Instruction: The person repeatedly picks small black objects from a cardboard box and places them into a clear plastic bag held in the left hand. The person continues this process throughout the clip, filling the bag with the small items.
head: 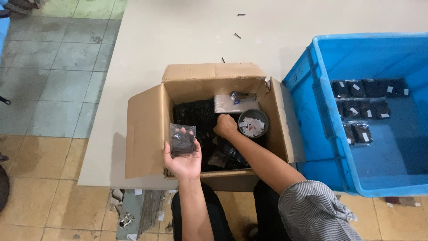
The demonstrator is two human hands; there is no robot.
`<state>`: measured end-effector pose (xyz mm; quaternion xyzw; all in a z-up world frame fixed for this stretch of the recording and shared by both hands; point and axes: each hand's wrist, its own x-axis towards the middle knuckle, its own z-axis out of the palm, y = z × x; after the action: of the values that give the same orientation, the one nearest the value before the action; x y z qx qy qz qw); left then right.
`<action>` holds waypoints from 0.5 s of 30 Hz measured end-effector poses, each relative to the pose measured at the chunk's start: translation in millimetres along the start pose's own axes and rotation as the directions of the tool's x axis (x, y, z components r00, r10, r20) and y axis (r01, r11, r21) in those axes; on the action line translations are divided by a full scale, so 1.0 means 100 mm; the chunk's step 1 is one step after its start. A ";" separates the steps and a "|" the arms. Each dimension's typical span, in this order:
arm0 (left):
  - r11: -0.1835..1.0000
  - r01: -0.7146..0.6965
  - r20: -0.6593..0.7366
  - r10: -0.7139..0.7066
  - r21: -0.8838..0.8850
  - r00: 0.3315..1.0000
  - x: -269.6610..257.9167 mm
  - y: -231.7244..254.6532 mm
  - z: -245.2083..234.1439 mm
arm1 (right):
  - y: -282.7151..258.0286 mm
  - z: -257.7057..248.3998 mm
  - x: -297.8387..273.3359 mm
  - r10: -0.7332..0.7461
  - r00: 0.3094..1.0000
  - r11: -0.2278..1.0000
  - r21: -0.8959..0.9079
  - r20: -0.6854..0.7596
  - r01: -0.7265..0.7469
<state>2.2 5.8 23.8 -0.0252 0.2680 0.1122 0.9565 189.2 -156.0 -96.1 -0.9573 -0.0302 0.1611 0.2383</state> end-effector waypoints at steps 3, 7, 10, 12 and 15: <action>1.000 0.002 0.010 -0.003 0.011 1.000 0.01 0.00 0.01 | 0.02 0.05 0.13 0.050 0.998 0.996 -0.065 -0.046 -0.053; 1.000 -0.002 -0.017 0.002 0.011 1.000 0.00 -0.01 0.02 | 0.11 -0.04 0.24 -0.004 0.999 0.999 0.053 0.054 0.001; 1.000 -0.006 -0.023 0.006 0.007 1.000 -0.01 -0.01 0.04 | 0.05 -0.18 0.21 -0.027 0.995 0.998 0.053 0.094 0.022; 0.999 -0.017 -0.026 0.018 0.032 0.999 0.01 -0.01 0.02 | -0.02 -0.32 0.10 -0.129 0.986 0.965 0.242 0.105 0.100; 1.000 -0.013 -0.038 0.014 0.029 0.999 -0.03 -0.03 0.09 | -0.13 -0.50 0.01 -0.366 0.930 0.861 0.391 0.033 0.325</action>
<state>4.9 3.0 33.5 -0.0119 0.2881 0.1143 0.9507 206.2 -166.8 -48.5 -0.8620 -0.1823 0.1690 0.4417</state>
